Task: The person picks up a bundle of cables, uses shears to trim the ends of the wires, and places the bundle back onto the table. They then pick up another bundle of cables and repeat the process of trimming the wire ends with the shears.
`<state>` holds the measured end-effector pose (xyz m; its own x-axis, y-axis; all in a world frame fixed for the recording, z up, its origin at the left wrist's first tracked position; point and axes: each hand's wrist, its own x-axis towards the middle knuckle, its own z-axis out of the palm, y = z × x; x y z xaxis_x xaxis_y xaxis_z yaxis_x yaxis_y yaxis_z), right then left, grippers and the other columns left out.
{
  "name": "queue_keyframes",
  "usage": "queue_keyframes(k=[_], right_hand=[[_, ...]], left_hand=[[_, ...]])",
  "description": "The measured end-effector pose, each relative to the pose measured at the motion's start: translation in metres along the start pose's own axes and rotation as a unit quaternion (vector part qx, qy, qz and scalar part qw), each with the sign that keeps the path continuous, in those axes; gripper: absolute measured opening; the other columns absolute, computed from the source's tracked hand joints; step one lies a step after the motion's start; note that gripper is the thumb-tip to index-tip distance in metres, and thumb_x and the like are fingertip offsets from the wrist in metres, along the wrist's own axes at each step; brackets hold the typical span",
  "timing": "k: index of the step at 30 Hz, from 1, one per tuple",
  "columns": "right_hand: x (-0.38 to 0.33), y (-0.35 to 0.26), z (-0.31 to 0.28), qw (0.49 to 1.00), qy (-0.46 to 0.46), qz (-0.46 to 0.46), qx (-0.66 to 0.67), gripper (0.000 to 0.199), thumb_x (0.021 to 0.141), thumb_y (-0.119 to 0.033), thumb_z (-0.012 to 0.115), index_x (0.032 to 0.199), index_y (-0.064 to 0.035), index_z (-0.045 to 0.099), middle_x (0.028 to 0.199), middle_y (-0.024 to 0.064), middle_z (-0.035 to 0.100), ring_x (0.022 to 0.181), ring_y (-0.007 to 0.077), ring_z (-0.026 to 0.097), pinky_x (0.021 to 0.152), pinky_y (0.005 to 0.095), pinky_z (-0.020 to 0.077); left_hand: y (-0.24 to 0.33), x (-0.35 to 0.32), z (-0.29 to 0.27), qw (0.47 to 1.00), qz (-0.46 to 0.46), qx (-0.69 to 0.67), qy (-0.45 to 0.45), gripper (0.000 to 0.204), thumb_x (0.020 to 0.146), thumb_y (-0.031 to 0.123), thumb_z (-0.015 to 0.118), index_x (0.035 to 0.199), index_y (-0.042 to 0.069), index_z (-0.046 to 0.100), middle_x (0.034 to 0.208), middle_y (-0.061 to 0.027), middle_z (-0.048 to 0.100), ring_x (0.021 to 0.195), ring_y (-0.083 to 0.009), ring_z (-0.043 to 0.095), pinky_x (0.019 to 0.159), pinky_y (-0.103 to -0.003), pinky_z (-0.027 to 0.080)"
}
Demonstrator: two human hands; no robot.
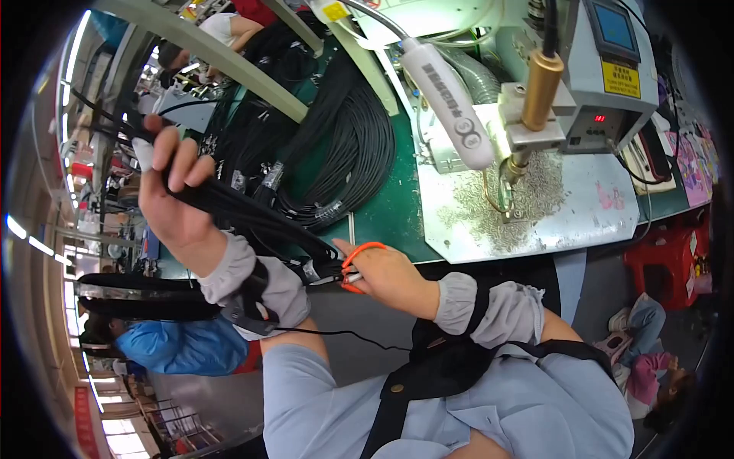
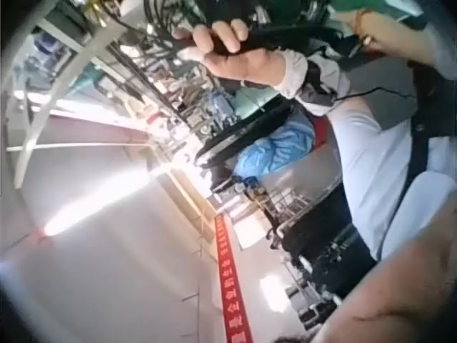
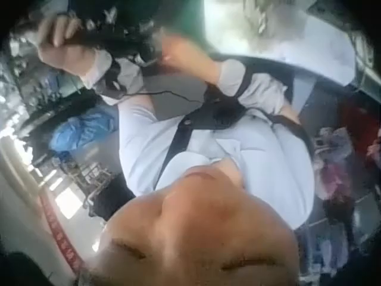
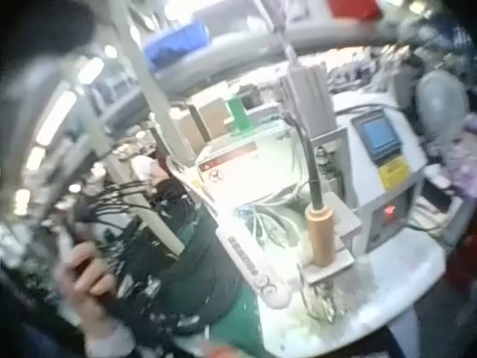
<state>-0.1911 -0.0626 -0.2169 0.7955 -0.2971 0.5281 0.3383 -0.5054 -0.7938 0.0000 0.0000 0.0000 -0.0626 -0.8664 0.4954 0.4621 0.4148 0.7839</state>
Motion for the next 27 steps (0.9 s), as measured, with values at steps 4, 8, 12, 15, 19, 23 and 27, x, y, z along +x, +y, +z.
queue_keyframes(k=[4,8,12,15,19,23,27], right_hand=[[0.005,-0.004,0.007,0.993,-0.082,0.074,-0.033,0.037,0.073,-0.021,0.064,0.104,-0.0045,0.052,0.081,0.0127,0.060,0.073,0.0293,0.058,0.063,0.0353,0.0470],[0.014,-0.009,0.005,0.992,-0.043,0.092,-0.075,0.035,0.074,-0.022,0.064,0.101,-0.0036,0.053,0.075,0.0114,0.060,0.071,0.0290,0.058,0.061,0.0349,0.0469],[0.003,-0.002,0.006,0.971,-0.129,0.120,-0.160,0.037,0.072,-0.018,0.065,0.104,-0.0031,0.052,0.082,0.0128,0.059,0.074,0.0282,0.059,0.061,0.0331,0.0474],[-0.007,0.000,0.012,0.998,0.032,0.053,0.022,0.044,0.069,-0.015,0.069,0.106,-0.0036,0.049,0.103,0.0164,0.055,0.090,0.0298,0.056,0.070,0.0331,0.0466],[0.012,-0.032,-0.008,0.994,0.049,-0.092,-0.021,0.057,0.062,-0.011,0.073,0.111,-0.0029,0.044,0.122,0.0185,0.043,0.106,0.0316,0.048,0.082,0.0347,0.0418],[0.022,-0.051,-0.009,0.987,-0.004,-0.111,-0.112,0.067,0.058,-0.014,0.075,0.114,-0.0019,0.041,0.128,0.0191,0.037,0.114,0.0311,0.041,0.090,0.0360,0.0360],[0.016,-0.062,-0.016,0.969,0.075,-0.170,-0.163,0.063,0.058,-0.015,0.075,0.109,-0.0006,0.042,0.126,0.0195,0.039,0.110,0.0306,0.045,0.086,0.0344,0.0392]], left_hand=[[0.039,-0.008,0.003,0.983,0.069,0.057,0.158,0.034,0.090,0.024,0.042,0.115,0.002,0.038,0.081,-0.0026,0.042,0.067,-0.0127,0.041,0.069,-0.030,0.040],[0.062,-0.046,0.026,0.824,0.202,0.328,0.416,0.024,0.088,0.015,0.042,0.109,0.004,0.041,0.076,-0.0015,0.042,0.062,-0.0128,0.041,0.066,-0.028,0.040],[0.017,-0.151,-0.022,0.875,0.224,0.061,0.425,0.014,0.085,0.005,0.039,0.098,0.006,0.043,0.070,-0.0019,0.042,0.060,-0.0126,0.041,0.063,-0.027,0.041],[-0.045,-0.165,-0.001,0.856,0.260,-0.187,0.406,0.014,0.085,0.005,0.039,0.098,0.004,0.043,0.069,-0.0016,0.039,0.059,-0.0116,0.040,0.064,-0.027,0.040],[-0.091,-0.147,0.040,0.819,0.265,-0.303,0.410,0.013,0.088,0.008,0.037,0.097,0.004,0.044,0.068,-0.0014,0.038,0.058,-0.0115,0.039,0.067,-0.027,0.039],[-0.097,-0.136,0.058,0.850,0.252,-0.257,0.384,0.014,0.091,0.012,0.035,0.098,0.006,0.045,0.067,-0.0011,0.035,0.058,-0.0116,0.038,0.067,-0.026,0.038],[-0.091,-0.128,0.056,0.890,0.196,-0.246,0.330,0.014,0.091,0.014,0.036,0.100,0.008,0.045,0.067,-0.0012,0.036,0.059,-0.0120,0.040,0.069,-0.027,0.039]])
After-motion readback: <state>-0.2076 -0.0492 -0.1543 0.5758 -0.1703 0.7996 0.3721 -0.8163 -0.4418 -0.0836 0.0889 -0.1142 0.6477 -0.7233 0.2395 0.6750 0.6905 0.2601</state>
